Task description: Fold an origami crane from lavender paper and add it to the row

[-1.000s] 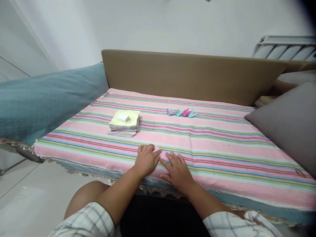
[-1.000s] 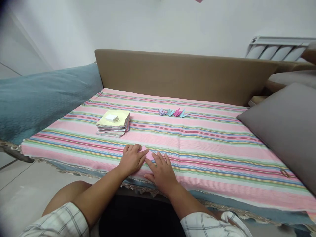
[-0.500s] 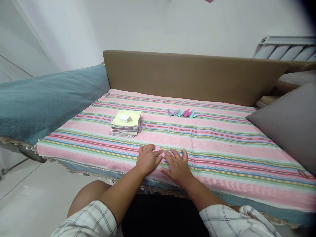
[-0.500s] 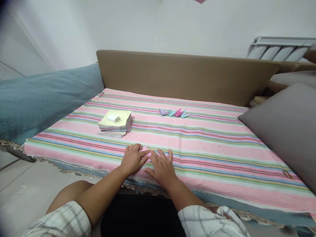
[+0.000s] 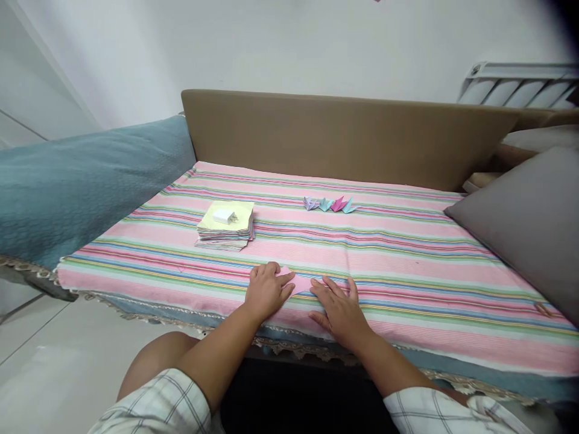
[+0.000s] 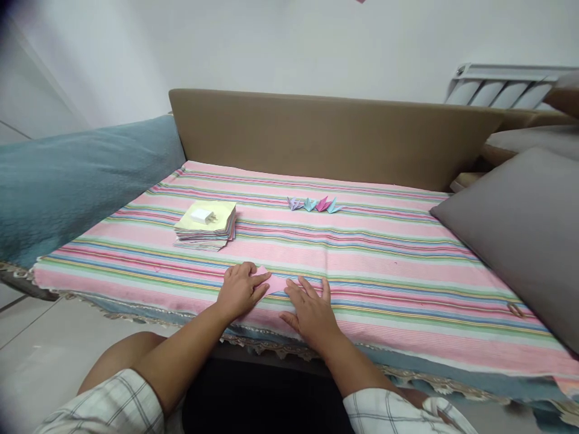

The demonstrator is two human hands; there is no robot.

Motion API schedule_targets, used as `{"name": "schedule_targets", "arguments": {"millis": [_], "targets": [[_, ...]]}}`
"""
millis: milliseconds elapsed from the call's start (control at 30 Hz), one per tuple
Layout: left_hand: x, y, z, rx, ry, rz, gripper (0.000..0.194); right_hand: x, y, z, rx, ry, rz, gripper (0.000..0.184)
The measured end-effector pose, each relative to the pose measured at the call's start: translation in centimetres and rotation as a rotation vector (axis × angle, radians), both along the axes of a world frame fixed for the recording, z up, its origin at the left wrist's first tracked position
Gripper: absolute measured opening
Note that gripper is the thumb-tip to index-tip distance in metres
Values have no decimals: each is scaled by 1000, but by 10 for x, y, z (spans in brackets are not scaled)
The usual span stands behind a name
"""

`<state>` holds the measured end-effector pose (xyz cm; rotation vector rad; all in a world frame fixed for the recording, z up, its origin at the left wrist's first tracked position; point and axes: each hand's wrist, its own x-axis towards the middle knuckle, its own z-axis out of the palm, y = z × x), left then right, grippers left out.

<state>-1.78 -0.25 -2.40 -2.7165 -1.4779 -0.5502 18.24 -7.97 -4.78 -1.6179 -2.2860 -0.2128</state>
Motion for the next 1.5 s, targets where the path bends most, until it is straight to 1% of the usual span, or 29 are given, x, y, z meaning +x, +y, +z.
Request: {"name": "schedule_targets", "arguments": {"millis": [133,233,267,333,433,467,567,700,867,1000,1267,1500], "targets": [[0,0,0,-6,-7,0,29,6,-2,12,17,42,-29,45],[0,1,0,-6,-20,-4,29,4,1,21,91,115,-67,39],[-1,1,0,-2,-21,-5,29,1,3,22,121,130,-51,37],[-1,1,-1,10,-17,-6,30,-7,8,21,149,118,48,40],[0,0,-1,32,-7,-2,27,-24,15,13,114,38,212,53],[0,0,-1,39,-2,1,25,-29,17,10,92,17,241,57],[0,-1,-1,61,11,8,26,-38,20,2,39,2,216,65],[-1,-1,-2,83,9,16,28,-40,20,-4,13,8,170,67],[-8,-2,-4,90,-27,32,27,-40,19,-3,-14,5,161,63],[-16,-3,-5,74,-55,82,23,-40,18,0,-41,-6,156,62],[-28,-1,1,-7,-138,191,14,-40,18,1,-40,-24,147,59],[-34,3,2,-35,-179,242,13,-40,19,-3,-14,-11,151,58]]}}
